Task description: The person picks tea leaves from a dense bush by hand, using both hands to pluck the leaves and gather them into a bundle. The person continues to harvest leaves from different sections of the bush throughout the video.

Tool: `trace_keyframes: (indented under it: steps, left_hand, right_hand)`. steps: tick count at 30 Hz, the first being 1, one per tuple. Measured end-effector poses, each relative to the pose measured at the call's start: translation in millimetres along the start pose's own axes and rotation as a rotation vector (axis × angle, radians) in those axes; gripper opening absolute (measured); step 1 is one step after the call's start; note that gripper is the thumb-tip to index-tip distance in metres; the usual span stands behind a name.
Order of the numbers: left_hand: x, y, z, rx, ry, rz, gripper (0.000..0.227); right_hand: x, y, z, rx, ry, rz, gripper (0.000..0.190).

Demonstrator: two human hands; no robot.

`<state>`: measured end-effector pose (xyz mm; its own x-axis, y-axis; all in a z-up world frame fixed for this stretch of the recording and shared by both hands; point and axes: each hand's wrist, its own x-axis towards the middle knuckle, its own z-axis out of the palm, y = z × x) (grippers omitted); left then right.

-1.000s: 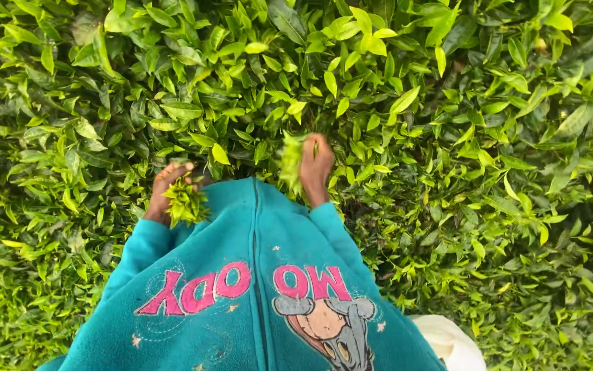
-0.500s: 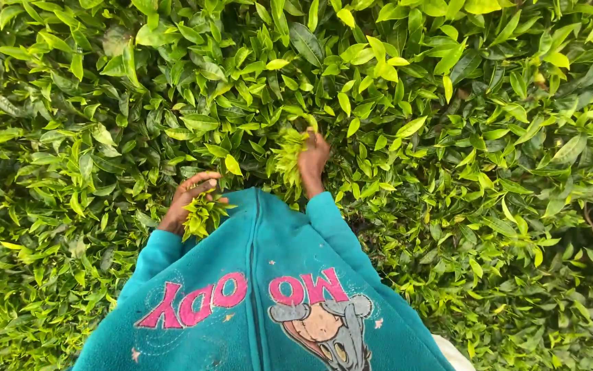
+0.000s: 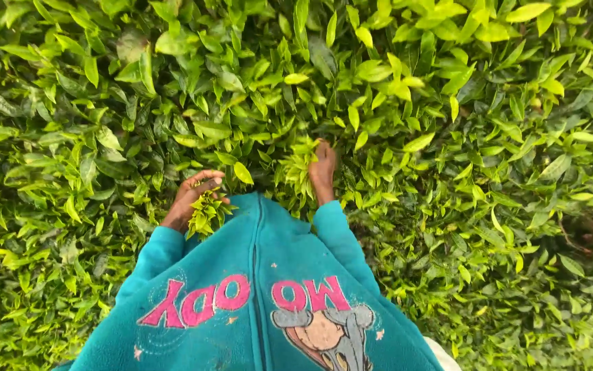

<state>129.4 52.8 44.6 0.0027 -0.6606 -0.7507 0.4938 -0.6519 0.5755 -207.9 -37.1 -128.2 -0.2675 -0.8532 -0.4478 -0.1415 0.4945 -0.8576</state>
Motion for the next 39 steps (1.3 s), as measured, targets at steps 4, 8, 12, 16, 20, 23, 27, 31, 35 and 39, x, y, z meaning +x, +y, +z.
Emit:
trace_keyframes:
  steps: [4,8,12,16,20,23,27,31,35,39]
  left_hand:
    - [5,26,17,0.009,0.042,-0.015,0.042]
    - [3,55,37,0.134,-0.024,0.076,0.035]
    - [-9,77,56,0.194,-0.096,0.135,0.029]
    - [15,55,35,0.138,-0.103,0.124,0.029]
    - [40,37,7,0.402,-0.076,0.232,0.029]
    - [53,25,-15,0.479,-0.051,0.255,0.025]
    - [63,26,-24,0.520,-0.007,0.264,0.023]
    - [74,18,-29,0.489,-0.015,0.225,0.026]
    - [86,22,-24,0.505,-0.008,0.269,0.021]
    - [112,8,-28,0.666,0.032,0.400,0.019]
  right_hand:
    - [-49,-173,41,-0.156,-0.052,0.347,0.090]
    - [12,-60,50,-0.211,-0.017,0.079,0.038]
    - [-45,-140,36,-0.236,-0.133,-0.259,0.028]
    - [-46,-81,39,-0.144,-0.269,-0.267,0.027]
    - [-49,-92,89,-0.059,-0.143,0.224,0.028]
    - [-37,-65,123,0.009,-0.002,0.373,0.037]
    - [-59,-107,101,-0.350,-0.017,-0.234,0.032]
    - [-89,-131,83,-0.363,-0.082,-0.263,0.019]
    - [-70,-132,101,-0.307,-0.044,-0.210,0.031]
    - [-44,-116,111,-0.330,-0.083,-0.116,0.021]
